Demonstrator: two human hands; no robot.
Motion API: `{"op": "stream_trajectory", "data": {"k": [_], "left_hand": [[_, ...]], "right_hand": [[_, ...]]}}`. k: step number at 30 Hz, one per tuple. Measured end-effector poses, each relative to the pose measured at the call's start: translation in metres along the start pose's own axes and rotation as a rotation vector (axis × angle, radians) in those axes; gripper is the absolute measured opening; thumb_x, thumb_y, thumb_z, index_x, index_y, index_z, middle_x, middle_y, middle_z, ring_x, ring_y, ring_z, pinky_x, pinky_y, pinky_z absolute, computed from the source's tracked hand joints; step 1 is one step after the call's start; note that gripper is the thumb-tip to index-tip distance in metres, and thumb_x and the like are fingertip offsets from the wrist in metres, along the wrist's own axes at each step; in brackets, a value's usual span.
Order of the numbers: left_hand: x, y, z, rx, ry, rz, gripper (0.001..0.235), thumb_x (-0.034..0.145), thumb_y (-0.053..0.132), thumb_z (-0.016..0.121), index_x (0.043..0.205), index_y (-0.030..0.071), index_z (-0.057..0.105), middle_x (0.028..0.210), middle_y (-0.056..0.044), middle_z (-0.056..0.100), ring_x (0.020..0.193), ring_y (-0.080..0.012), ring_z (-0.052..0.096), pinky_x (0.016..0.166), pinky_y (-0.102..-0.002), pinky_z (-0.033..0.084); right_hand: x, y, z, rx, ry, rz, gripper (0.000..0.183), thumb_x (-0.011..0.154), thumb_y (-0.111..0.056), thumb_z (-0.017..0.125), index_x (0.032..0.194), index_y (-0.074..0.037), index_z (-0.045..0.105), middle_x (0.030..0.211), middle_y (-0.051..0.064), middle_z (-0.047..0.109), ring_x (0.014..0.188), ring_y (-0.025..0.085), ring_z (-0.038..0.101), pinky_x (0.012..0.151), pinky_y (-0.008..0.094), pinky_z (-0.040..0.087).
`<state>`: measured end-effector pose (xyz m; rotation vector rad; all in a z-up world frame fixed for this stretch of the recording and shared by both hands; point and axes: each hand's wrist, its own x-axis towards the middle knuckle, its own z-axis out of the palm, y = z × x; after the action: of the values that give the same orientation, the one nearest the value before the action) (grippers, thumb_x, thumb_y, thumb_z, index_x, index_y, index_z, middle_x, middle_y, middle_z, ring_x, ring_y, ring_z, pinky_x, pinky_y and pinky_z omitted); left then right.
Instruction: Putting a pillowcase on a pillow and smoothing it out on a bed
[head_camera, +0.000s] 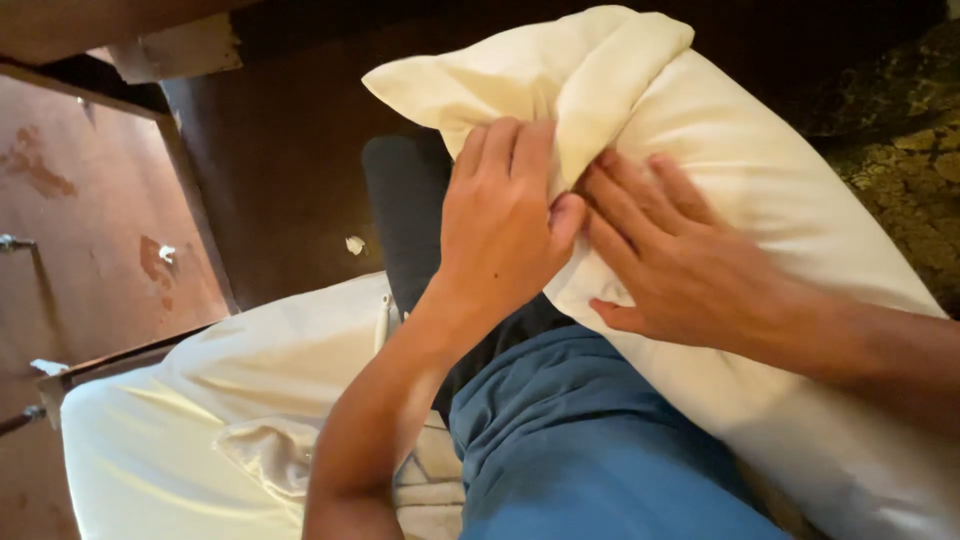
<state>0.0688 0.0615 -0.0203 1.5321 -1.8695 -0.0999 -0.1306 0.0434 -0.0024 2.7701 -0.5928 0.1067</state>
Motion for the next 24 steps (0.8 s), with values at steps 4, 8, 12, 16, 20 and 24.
{"op": "stream_trajectory", "data": {"k": [4, 8, 12, 16, 20, 24], "left_hand": [[-0.019, 0.000, -0.008, -0.038, 0.017, 0.018, 0.024, 0.072, 0.008, 0.065, 0.089, -0.006, 0.056, 0.107, -0.024, 0.051, 0.095, -0.0417, 0.047, 0.090, -0.051, 0.044], [-0.065, -0.015, 0.025, -0.020, 0.065, 0.032, 0.031, 0.068, 0.016, 0.066, 0.091, -0.003, 0.062, 0.118, -0.015, 0.055, 0.112, -0.0385, 0.052, 0.098, -0.044, 0.041], [-0.092, -0.039, 0.049, -0.150, 0.063, -0.046, 0.028, 0.072, 0.011, 0.060, 0.095, -0.004, 0.061, 0.125, -0.017, 0.058, 0.117, -0.0388, 0.058, 0.100, -0.042, 0.044], [-0.104, -0.069, 0.047, -0.407, 0.014, -0.294, 0.037, 0.077, 0.008, 0.057, 0.109, -0.009, 0.057, 0.121, -0.028, 0.056, 0.114, -0.0512, 0.056, 0.104, -0.051, 0.045], [-0.113, -0.071, 0.040, -0.388, 0.017, -0.428, 0.042, 0.086, 0.013, 0.058, 0.124, -0.005, 0.050, 0.110, -0.027, 0.052, 0.109, -0.0520, 0.057, 0.100, -0.052, 0.047], [-0.098, -0.064, 0.036, -0.217, -0.023, -0.388, 0.052, 0.089, 0.019, 0.064, 0.136, 0.000, 0.052, 0.115, -0.019, 0.054, 0.107, -0.0435, 0.062, 0.096, -0.048, 0.052]], "right_hand": [[0.011, -0.024, 0.035, 0.084, 0.004, -0.058, 0.084, 0.078, -0.069, 0.062, 0.129, -0.002, 0.069, 0.138, 0.021, 0.066, 0.138, 0.038, 0.056, 0.129, 0.048, 0.030], [0.025, -0.053, 0.086, 0.218, 0.136, -0.010, 0.065, 0.082, -0.050, 0.060, 0.122, 0.000, 0.067, 0.131, 0.021, 0.063, 0.132, 0.038, 0.057, 0.125, 0.051, 0.026], [0.045, -0.070, 0.130, 0.333, 0.102, -0.061, 0.036, 0.089, -0.032, 0.059, 0.113, -0.010, 0.074, 0.119, 0.011, 0.071, 0.122, 0.031, 0.061, 0.119, 0.054, 0.028], [0.062, -0.080, 0.115, 0.463, -0.110, -0.088, 0.074, 0.061, -0.054, 0.078, 0.121, -0.012, 0.073, 0.124, 0.019, 0.070, 0.125, 0.037, 0.058, 0.120, 0.058, 0.023], [0.053, -0.061, 0.064, 0.612, -0.105, -0.265, 0.061, 0.082, -0.056, 0.066, 0.110, -0.003, 0.074, 0.112, 0.021, 0.072, 0.118, 0.036, 0.064, 0.118, 0.051, 0.032], [0.040, -0.020, 0.045, 0.537, -0.001, -0.144, 0.060, 0.088, -0.048, 0.066, 0.129, -0.004, 0.067, 0.130, 0.020, 0.066, 0.123, 0.037, 0.064, 0.107, 0.048, 0.048]]}}
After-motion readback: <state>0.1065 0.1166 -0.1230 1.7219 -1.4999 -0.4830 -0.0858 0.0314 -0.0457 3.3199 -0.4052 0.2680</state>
